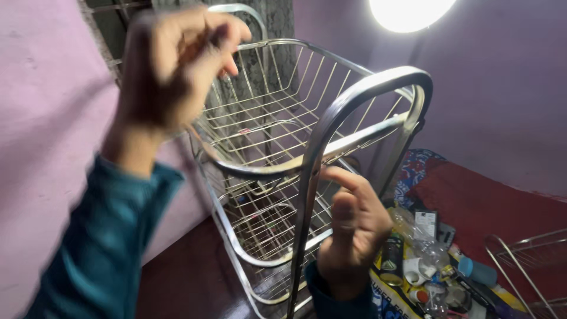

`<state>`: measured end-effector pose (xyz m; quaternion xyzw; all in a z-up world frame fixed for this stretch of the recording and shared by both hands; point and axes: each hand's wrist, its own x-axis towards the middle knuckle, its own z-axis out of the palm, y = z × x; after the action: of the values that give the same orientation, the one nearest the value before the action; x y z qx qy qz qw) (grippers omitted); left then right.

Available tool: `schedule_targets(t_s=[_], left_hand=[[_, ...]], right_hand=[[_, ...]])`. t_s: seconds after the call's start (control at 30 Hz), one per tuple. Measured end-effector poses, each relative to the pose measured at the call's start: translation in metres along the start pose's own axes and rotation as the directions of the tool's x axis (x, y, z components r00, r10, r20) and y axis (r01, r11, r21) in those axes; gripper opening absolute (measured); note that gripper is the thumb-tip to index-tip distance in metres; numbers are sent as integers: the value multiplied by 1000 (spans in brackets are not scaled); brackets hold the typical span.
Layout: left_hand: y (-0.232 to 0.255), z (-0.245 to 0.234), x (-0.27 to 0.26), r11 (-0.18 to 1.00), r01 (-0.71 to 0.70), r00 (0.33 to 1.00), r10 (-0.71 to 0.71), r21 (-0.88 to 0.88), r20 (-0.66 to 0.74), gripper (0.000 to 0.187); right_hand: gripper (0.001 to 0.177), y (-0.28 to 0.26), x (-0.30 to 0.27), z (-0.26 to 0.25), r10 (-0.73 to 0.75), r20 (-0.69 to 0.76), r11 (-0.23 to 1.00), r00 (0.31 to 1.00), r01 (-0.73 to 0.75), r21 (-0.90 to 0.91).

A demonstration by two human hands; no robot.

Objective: The person assembles a metal wire rack by inserting and tightening screws and washers at multiple joints using a screwdriver and pliers. The rack is rotated and repositioned on a wooden table to access different connection points.

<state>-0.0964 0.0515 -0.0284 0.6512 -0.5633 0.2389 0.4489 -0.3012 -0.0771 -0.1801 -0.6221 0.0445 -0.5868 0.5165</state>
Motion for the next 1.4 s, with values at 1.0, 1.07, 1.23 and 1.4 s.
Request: schedule_targets(t_s=[1.0,1.07,1.23,1.4], left_hand=[[109,26,-91,930,-5,993,-39,369,113,48],[112,24,-86,937,-39,987,-18,347,159,49],[114,25,-75,873,-35,974,-80,487,213,38],[114,28,-65,895,-41,954,-97,443,284,31]], right_hand=[[23,69,-27,31,54,72,789,996,-86,609],[25,57,-25,34,72,58,687,996,-92,721],[29,23,-1,38,74,187,754,980,-177,633],[29,8,11,51,85,188,688,978,-194,699]])
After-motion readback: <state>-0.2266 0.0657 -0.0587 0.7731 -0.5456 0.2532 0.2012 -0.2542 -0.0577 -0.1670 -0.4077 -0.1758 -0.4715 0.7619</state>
